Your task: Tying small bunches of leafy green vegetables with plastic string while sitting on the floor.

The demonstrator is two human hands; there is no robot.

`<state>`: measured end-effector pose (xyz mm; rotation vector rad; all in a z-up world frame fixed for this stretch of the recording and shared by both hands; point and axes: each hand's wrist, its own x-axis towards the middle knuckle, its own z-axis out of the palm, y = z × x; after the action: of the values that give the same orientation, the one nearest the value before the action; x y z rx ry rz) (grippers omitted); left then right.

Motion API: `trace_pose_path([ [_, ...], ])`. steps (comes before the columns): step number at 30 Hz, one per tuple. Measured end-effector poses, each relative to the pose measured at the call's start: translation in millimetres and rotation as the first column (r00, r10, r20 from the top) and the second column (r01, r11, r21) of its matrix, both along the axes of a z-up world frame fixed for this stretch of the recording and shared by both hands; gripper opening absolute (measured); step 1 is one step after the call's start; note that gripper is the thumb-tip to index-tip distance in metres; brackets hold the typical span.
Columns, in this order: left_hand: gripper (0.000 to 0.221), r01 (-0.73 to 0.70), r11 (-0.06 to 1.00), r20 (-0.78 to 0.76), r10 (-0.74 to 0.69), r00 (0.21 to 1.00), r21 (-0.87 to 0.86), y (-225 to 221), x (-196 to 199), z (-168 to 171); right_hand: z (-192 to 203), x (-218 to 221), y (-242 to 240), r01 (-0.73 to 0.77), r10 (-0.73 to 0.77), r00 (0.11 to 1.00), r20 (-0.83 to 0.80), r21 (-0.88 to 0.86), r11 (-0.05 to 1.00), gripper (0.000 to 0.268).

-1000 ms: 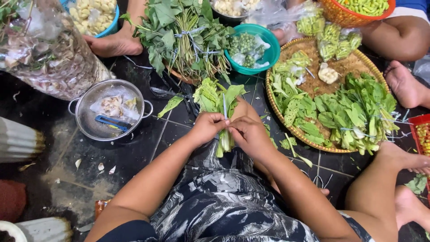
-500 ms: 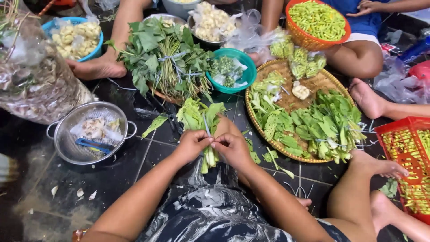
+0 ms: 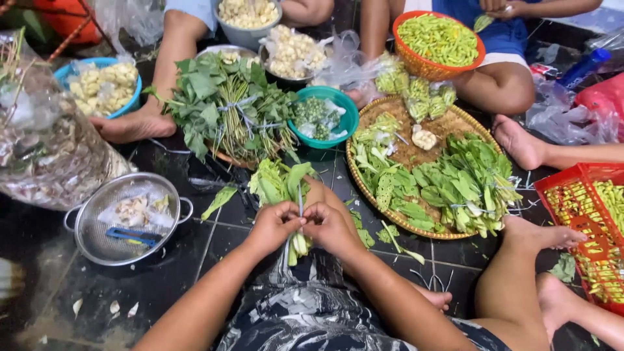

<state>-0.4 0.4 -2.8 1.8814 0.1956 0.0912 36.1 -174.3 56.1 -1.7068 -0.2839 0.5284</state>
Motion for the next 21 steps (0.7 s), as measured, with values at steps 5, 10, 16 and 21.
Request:
trace_pose_path([
  [5, 0.009, -0.002, 0.988, 0.030, -0.003, 1.000, 0.152, -3.8, -5.1, 24.1, -33.4, 11.8, -2.9, -0.003, 0.005, 0.995, 0.099, -0.023, 1.000, 0.017],
  [10, 0.010, 0.002, 0.945, 0.094, -0.034, 0.995, 0.327, -7.2, -6.1, 36.3, 2.5, -1.7, 2.5, 0.082, -0.023, 0.923, 0.384, -0.138, 0.987, 0.010],
  [16, 0.012, -0.005, 0.915, 0.036, -0.011, 0.999, 0.404, -7.8, -4.1, 16.5, -48.9, -9.1, 6.0, 0.220, -0.022, 0.809, 0.587, -0.267, 0.938, 0.011],
  [21, 0.014, -0.087, 0.951, 0.048, 0.077, 0.996, 0.297, -4.1, -0.1, -6.9, -55.6, -10.1, 1.8, 0.173, -0.133, 0.881, 0.454, -0.048, 0.984, 0.011],
])
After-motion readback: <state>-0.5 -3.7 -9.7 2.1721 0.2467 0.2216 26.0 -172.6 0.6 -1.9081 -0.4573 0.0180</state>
